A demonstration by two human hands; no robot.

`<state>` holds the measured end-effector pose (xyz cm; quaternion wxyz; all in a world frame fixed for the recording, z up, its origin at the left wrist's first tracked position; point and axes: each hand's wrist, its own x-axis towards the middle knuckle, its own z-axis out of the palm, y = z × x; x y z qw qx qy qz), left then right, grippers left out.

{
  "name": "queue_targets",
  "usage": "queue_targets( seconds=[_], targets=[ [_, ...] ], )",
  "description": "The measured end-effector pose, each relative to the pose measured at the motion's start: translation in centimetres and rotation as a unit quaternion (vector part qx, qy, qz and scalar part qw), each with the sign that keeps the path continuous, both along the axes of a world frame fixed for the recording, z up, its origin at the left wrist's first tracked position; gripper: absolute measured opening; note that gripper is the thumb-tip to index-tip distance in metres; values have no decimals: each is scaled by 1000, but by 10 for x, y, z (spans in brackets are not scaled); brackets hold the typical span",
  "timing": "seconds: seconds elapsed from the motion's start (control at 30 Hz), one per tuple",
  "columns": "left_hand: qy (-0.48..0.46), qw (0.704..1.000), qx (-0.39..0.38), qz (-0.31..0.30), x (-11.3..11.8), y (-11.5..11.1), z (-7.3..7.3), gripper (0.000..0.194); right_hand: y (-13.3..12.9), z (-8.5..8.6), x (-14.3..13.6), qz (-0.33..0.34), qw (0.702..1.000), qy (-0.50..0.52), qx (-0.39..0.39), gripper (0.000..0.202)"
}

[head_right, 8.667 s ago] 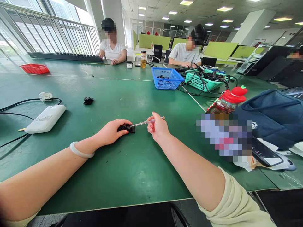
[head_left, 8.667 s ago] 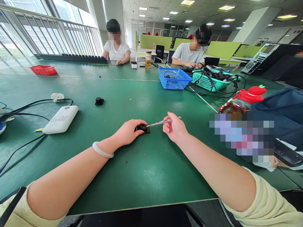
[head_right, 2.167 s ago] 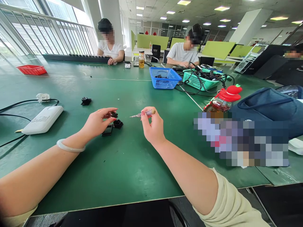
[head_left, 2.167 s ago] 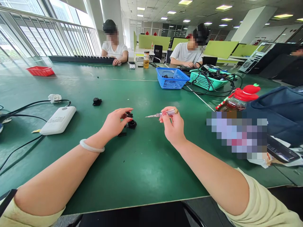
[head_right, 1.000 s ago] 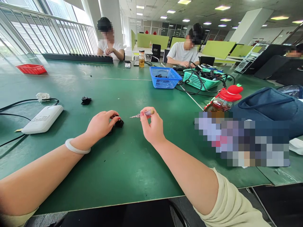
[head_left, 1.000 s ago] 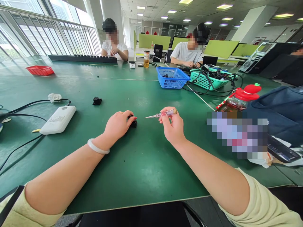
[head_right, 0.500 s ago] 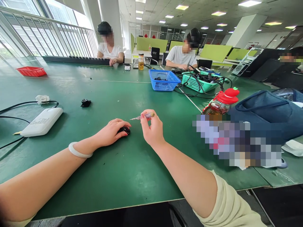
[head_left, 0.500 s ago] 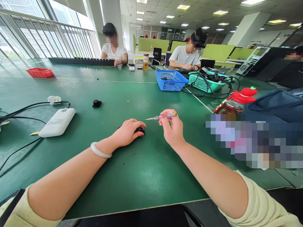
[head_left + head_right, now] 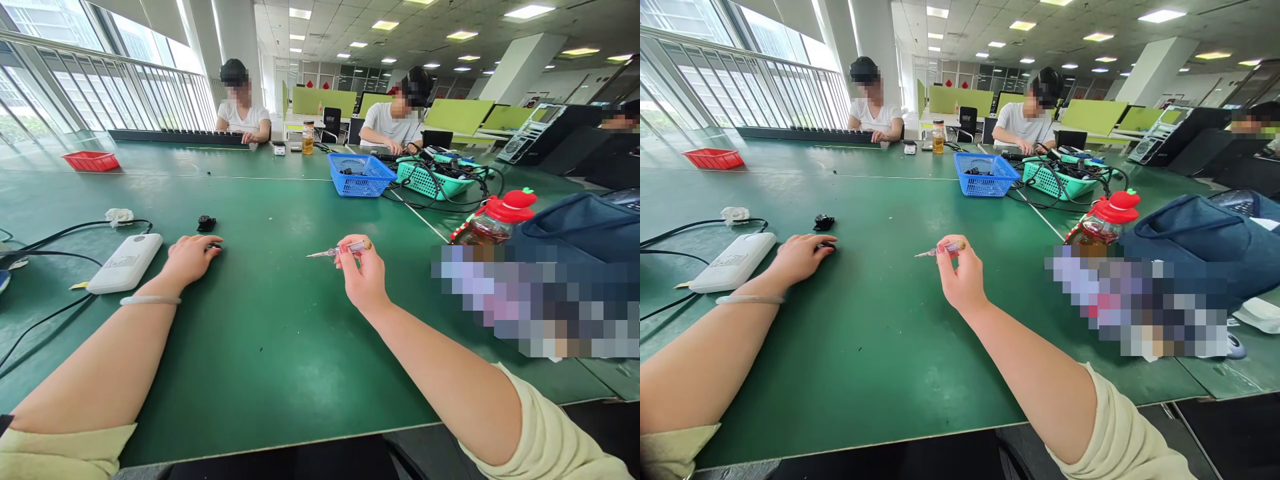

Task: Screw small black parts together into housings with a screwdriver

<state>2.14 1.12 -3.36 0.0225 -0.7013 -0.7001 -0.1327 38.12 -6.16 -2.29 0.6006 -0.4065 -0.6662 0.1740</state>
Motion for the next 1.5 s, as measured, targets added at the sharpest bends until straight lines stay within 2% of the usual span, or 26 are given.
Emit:
queue_targets(
  seconds=[0.13,0.37,0.53,0.77,1.03,1.3,1.5],
  targets=[
    [-8,997,-2,81,-15,-6,12,44,0,-1,0,-2,1000,-3,1,18],
    [-90,977,25,193,-7,-17,35,51,0,1,0,0,1000,-1,7,17],
    [-37,967,14,254,-7,-22,47,63,1,0,1,3,1000,-3,0,18],
    [5,966,-35,256,-1,-25,53,69,1,-1,0,2,1000,-2,4,18],
    [-17,971,-70,226,1,-31,62,50,1,-2,0,4,1000,-5,-10,20],
    [23,977,-109,183,-15,-25,53,51,1,-3,0,7,1000,-5,-11,18],
    [55,980,-111,156,-17,-21,50,50,1,-4,0,7,1000,-7,-9,19]
  ],
)
